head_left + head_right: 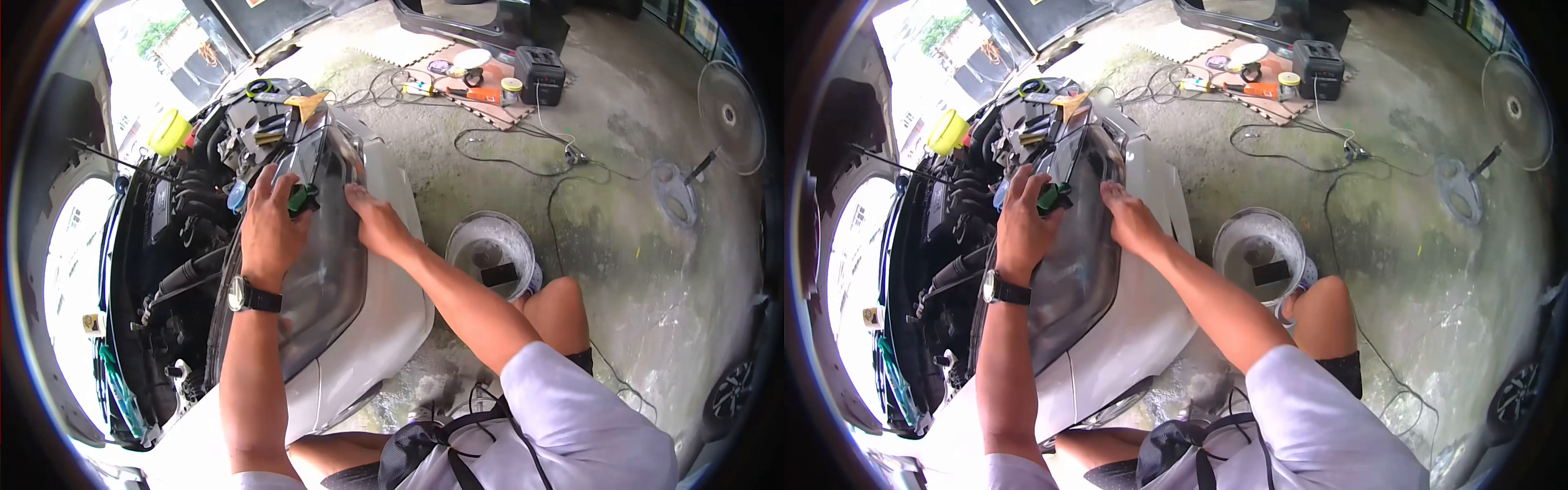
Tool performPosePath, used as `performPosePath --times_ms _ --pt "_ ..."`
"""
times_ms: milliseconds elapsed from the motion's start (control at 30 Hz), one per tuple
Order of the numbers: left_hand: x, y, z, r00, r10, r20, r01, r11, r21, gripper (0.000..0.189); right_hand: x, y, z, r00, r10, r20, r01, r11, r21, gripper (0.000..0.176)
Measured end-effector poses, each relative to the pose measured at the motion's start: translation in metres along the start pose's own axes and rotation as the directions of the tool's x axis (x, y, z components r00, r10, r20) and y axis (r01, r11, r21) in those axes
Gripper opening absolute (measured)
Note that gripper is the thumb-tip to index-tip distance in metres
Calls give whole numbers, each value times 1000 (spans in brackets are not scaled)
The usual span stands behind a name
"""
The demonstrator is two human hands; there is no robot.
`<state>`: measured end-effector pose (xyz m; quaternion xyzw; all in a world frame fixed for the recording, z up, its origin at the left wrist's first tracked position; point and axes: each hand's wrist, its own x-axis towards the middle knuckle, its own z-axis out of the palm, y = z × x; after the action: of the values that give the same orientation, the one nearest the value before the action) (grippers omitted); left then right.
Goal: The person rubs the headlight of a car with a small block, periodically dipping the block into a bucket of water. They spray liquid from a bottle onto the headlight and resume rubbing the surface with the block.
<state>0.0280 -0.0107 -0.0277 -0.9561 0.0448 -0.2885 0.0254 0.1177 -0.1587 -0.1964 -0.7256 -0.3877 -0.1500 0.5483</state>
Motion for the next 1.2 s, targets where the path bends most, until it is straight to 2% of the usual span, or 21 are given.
performPosePath --times_ms 67,100,200,233,333,367,467,500,567,633,767,833,933,1000,1033,1067,1133,1200 --pt "6 3 -5 989 -90 115 104 987 -120 50 18 9 4 999 33 7 -32 997 -63 58" --pt "7 8 -8 973 -155 171 169 983 -68 44 2 2 9 999 35 -16 -35 999 -6 60" --pt "7 9 -8 974 -185 131 184 983 19 40 -46 -60 -5 999 -9 35 12 997 -70 62" --pt "5 7 -4 985 -158 62 158 987 12 38 -48 -56 -4 998 -37 58 40 998 -51 67" --pt "4 5 -4 972 -227 60 225 973 48 36 -4 -2 7 998 -61 -8 60 998 -6 68" --pt "6 4 -4 953 -279 117 277 960 40 39 1 5 13 998 -57 -15 57 998 -6 68" --pt "3 1 -2 984 -158 79 157 987 25 44 11 2 12 1000 -8 -8 7 998 -70 67" --pt "3 0 -3 977 -172 126 170 985 29 45 -11 -12 13 1000 6 -6 -6 999 -52 67" --pt "5 -2 -4 980 -160 120 157 987 34 42 -24 -23 11 1000 17 3 -17 999 -29 66" --pt "3 3 -5 978 -153 143 149 988 34 38 -37 -24 9 999 -40 -22 41 999 29 67" --pt "3 5 -4 972 -183 145 179 983 37 35 23 16 9 1000 -15 11 15 1000 -6 67" --pt "2 3 -2 976 -171 132 169 985 30 35 22 7 13 991 135 -3 -135 991 18 66" --pt "3 0 -3 977 -174 126 174 985 16 33 -26 -39 9 999 49 19 -48 997 -54 67" --pt "0 -1 -1 989 -116 89 115 993 16 33 -2 -15 5 1000 -13 11 13 1000 3 67" --pt "2 6 -6 977 -165 132 167 986 1 33 -6 -4 10 999 -31 -30 33 998 61 66" --pt "2 6 -5 980 -157 125 156 988 18 33 2 3 10 999 -20 -33 22 998 65 66" --pt "2 3 -4 973 -172 153 168 985 37 37 29 13 8 992 124 30 -124 992 -12 69" --pt "0 3 -3 982 -150 118 148 989 23 37 8 -9 11 995 101 -14 -102 994 -35 68"
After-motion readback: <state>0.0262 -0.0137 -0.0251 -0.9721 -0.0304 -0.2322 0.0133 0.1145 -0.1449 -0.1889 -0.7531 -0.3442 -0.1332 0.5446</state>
